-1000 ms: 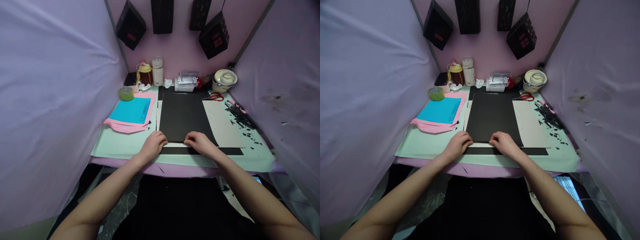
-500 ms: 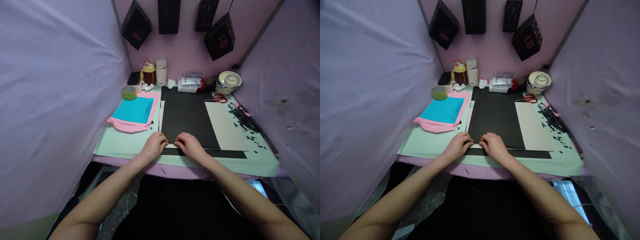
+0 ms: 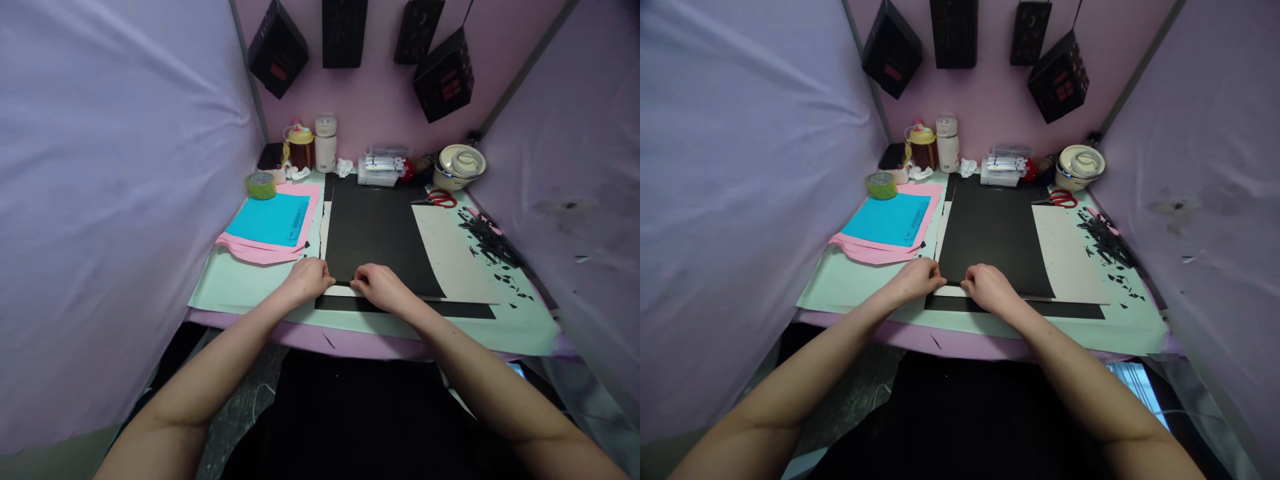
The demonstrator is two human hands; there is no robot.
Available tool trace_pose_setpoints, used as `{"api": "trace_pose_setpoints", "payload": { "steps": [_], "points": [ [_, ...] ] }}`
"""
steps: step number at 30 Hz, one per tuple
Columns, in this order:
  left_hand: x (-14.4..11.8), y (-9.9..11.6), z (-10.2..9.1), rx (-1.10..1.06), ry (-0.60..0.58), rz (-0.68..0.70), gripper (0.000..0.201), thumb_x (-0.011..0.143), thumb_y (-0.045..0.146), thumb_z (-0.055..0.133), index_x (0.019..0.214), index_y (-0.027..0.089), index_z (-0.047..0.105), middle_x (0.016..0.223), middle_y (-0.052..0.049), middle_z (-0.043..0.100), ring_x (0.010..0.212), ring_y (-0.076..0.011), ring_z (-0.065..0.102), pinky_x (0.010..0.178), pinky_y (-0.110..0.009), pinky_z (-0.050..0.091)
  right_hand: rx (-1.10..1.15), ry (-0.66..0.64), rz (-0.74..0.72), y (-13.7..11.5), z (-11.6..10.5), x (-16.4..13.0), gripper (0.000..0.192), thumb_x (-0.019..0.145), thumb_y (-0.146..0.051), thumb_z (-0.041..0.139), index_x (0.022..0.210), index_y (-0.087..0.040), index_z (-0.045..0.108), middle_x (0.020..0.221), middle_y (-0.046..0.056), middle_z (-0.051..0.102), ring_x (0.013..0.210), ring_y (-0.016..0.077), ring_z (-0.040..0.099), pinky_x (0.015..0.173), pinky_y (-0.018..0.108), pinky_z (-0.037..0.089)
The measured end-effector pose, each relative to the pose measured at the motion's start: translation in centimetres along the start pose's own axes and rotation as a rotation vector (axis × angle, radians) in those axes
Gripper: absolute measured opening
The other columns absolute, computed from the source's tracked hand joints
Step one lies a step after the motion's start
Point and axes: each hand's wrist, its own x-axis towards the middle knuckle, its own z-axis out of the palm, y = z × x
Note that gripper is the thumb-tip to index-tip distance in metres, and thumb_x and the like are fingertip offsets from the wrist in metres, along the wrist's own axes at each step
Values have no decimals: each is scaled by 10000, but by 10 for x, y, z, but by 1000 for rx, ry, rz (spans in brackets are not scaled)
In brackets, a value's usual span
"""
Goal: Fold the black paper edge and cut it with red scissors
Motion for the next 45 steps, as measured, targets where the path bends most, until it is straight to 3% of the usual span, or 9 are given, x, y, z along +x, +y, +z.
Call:
{"api": "trace_pose_setpoints", "payload": {
  "steps": [4, 10, 17, 24, 31, 38, 45],
  "points": [
    [5, 6, -6, 133, -76, -35, 170, 769, 314, 586, 698, 174, 652, 813, -91, 687, 807, -242, 630, 664, -293, 414, -22, -78, 38, 2, -3, 7, 167, 799, -294, 554, 691, -193, 633, 685, 31, 639, 643, 148, 549, 555, 243, 308],
    [7, 4, -11, 103, -129, -67, 172, 738, 347, 617, 687, 184, 636, 752, -70, 686, 764, -235, 639, 613, -273, 412, -22, -95, 46, 2, -6, 8, 170, 789, -305, 556, 685, -198, 638, 649, 23, 625, 618, 145, 539, 544, 248, 311],
    [7, 3, -11, 59, -117, -77, 164, 721, 328, 632, 648, 184, 604, 733, -62, 678, 752, -221, 635, 570, -256, 387, -44, -77, 85, -2, -3, 11, 323, 833, -468, 547, 680, -197, 634, 667, 32, 640, 634, 157, 573, 522, 258, 307],
    [7, -8, -8, 8, -122, -83, 237, 731, 419, 617, 681, 187, 612, 665, -43, 651, 654, -203, 616, 535, -262, 368, -94, -87, 113, -2, 2, 13, 314, 843, -475, 537, 715, -209, 643, 703, 41, 650, 672, 170, 581, 529, 258, 292],
    [10, -6, -7, 30, -138, -71, 225, 752, 390, 616, 672, 180, 595, 709, -68, 661, 728, -234, 633, 579, -275, 383, -133, -95, 111, -2, 2, 12, 321, 854, -477, 531, 730, -199, 632, 730, 49, 647, 673, 174, 584, 513, 264, 280],
    [11, -12, -4, 5, -64, -63, 331, 721, 424, 666, 911, 179, 552, 928, -92, 669, 845, -252, 625, 615, -277, 403, -160, -127, 97, -3, 1, 13, 304, 866, -463, 510, 746, -204, 615, 745, 52, 643, 678, 174, 581, 517, 264, 280],
    [13, -23, 3, -68, -47, -42, 278, 705, 411, 687, 770, 199, 520, 753, -13, 628, 725, -197, 594, 573, -253, 359, -153, -77, 136, -7, 0, 11, 255, 832, -464, 560, 862, -211, 559, 807, 45, 649, 725, 193, 593, 516, 258, 270]
  ]
}}
